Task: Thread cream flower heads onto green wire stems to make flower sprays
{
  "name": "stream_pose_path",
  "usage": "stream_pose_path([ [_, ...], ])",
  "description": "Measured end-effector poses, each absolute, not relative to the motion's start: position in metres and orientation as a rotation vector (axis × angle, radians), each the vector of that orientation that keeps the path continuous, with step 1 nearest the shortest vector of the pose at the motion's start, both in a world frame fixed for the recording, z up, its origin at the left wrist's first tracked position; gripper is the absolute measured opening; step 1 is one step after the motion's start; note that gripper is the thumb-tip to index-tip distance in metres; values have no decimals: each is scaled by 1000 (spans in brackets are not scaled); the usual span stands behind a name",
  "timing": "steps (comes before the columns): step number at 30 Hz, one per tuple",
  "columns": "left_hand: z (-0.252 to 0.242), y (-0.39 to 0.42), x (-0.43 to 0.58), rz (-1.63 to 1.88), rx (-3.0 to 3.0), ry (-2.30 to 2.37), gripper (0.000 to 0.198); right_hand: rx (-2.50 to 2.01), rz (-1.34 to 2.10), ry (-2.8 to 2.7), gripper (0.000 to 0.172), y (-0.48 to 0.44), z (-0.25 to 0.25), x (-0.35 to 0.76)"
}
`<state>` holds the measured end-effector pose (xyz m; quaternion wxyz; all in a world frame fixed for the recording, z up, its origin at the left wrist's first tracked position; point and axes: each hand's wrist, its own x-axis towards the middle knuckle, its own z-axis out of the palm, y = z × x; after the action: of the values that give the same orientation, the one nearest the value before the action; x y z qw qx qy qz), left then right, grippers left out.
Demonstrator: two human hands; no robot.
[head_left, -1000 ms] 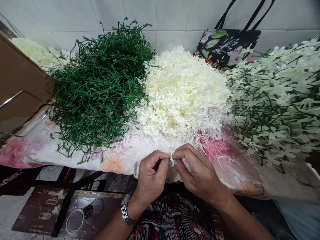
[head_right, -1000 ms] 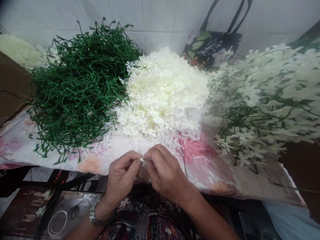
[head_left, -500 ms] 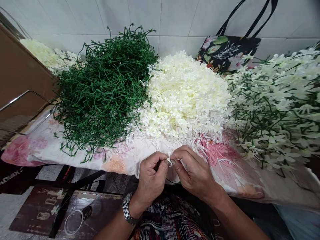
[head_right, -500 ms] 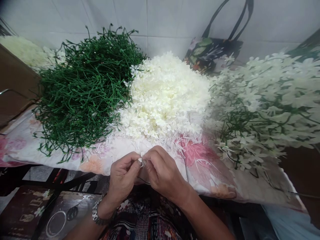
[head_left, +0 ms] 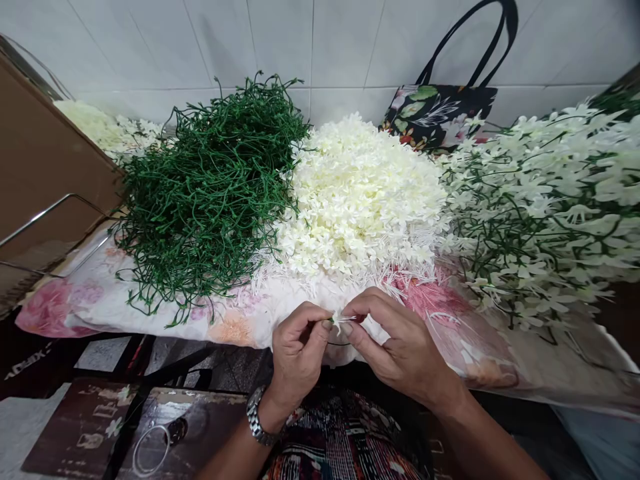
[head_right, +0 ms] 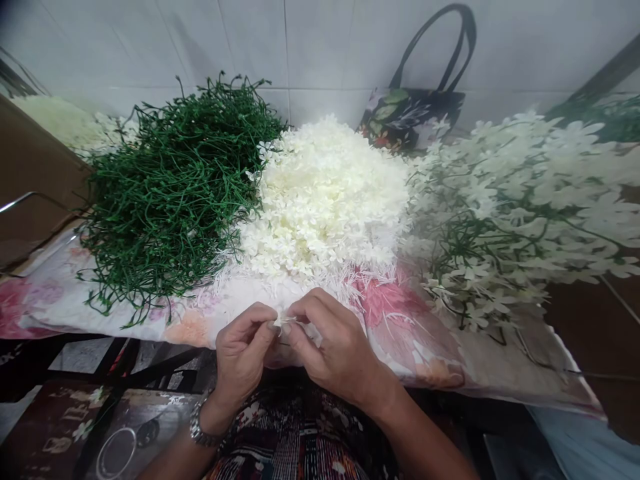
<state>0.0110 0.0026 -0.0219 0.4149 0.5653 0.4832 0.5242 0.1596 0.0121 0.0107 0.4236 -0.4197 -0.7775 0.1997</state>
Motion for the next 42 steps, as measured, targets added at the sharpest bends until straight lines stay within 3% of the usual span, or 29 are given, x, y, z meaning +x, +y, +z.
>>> stream_pose_path([
  [21, -17, 6, 15, 1350, 1538, 1233, 18, -1001, 415, -1993, 12, 18, -3, 147],
  [27, -22, 6, 15, 1319, 1137, 1119, 11, -1041, 424, -1981, 8, 17, 6, 161],
  [33, -7, 8, 20, 1498, 617, 909, 14, -1097, 399, -2046, 21, 2, 7, 174],
  [36, 1, 5, 21, 1514, 544, 852, 15, -1047, 422, -2025, 11, -1, 1, 166],
  [42, -6, -2, 8, 1402, 843, 799, 7, -977, 236, -2122, 18, 0, 8, 163],
])
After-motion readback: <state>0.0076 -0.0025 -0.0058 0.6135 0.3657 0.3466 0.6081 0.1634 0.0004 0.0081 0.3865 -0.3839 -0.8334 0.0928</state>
